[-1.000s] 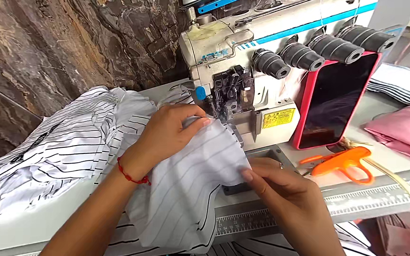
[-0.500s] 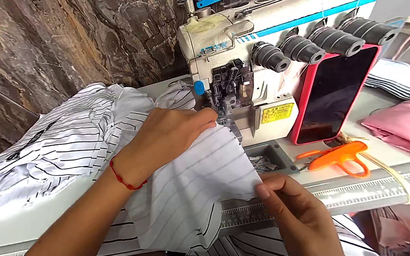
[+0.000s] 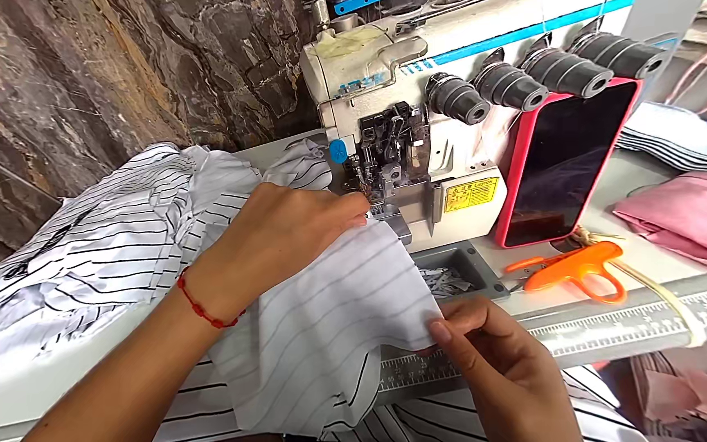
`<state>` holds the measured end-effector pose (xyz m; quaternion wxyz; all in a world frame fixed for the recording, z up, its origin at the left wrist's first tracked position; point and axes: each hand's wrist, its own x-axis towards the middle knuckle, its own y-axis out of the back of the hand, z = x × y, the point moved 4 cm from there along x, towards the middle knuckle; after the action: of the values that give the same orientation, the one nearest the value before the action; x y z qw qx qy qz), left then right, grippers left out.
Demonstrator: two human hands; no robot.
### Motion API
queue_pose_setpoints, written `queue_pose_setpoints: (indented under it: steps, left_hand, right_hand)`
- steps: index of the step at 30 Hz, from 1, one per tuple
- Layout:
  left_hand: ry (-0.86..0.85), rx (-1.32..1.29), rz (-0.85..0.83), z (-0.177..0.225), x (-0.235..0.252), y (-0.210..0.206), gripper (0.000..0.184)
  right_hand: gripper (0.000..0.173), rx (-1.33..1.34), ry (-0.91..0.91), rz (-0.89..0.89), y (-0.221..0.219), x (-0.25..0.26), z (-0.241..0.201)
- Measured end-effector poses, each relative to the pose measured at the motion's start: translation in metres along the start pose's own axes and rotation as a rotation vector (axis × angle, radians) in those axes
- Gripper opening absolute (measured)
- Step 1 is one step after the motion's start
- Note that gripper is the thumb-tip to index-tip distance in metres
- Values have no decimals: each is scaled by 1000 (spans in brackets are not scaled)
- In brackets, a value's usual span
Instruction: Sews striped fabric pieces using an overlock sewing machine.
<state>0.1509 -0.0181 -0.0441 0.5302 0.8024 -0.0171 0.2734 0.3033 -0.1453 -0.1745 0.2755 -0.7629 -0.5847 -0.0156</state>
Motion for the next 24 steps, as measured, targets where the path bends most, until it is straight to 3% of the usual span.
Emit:
queue_pose_setpoints:
  steps: [6, 9, 11, 15, 18, 24]
  left_hand:
    - [-60, 112, 47, 25, 6, 9, 20]
    - [253, 222, 48, 68, -5, 5, 20]
    - [417, 241, 47, 87, -15, -9, 39]
    - [485, 80, 96, 73, -16, -20, 59]
    - [474, -16, 117, 56, -11, -22, 52]
    - [500, -113, 145, 42, -17, -21, 46]
  right_hand:
    - [24, -56, -149, -35, -6, 1, -3]
    - [14, -38, -153, -61, -8, -2, -8]
    - [14, -18, -120, -65, -10, -2, -12]
    - [16, -41, 6, -42, -17, 8, -14]
    - [10, -129, 148, -18, -21, 17, -13]
    - [17, -236, 263, -36, -25, 19, -7]
